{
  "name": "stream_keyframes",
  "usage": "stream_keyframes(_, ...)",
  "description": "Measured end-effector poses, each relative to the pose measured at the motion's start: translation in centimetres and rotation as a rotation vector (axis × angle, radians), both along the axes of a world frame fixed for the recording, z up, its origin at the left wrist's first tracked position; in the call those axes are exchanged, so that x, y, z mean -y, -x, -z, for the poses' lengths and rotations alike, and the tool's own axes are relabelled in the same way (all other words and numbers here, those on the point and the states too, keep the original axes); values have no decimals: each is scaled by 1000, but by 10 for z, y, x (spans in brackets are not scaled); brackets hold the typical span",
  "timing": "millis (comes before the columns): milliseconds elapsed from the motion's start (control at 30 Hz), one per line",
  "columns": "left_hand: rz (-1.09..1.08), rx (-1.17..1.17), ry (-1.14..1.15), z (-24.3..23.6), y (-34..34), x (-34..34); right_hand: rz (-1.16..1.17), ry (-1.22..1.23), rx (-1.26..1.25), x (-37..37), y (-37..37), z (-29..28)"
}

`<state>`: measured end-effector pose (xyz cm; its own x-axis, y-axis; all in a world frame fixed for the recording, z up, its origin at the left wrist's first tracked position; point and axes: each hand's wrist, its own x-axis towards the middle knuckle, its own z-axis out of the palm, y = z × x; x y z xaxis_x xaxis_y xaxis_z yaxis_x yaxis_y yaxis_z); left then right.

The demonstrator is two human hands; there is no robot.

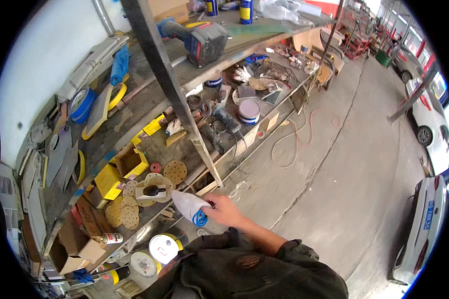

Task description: The person uses a pneumatic orbital sander to smooth the surface of a silver car's front bumper and fender. They then use an air hose to blow dust off the bumper and a detached car door. Finally, they put on gloves and use a sanding block to manually sand a small metal piece.

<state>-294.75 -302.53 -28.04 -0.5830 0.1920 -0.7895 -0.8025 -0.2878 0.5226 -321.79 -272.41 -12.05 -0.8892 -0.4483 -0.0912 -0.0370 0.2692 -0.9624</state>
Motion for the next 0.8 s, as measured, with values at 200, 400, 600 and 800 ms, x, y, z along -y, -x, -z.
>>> stream_keyframes(200,51,-59,83,-11,11,3,111,17,61,-18,2,21)
stream_keyframes(400,422,-373,922,-67,86,-2,21,25,17,-4,6,7)
stream_keyframes(600,60,-632,662,-185,187,-95,-75,-54,-58,21,0,7)
stream_keyframes(800,-147,-571,309,-160,176,-97,-163,-15,97,6,-3,7)
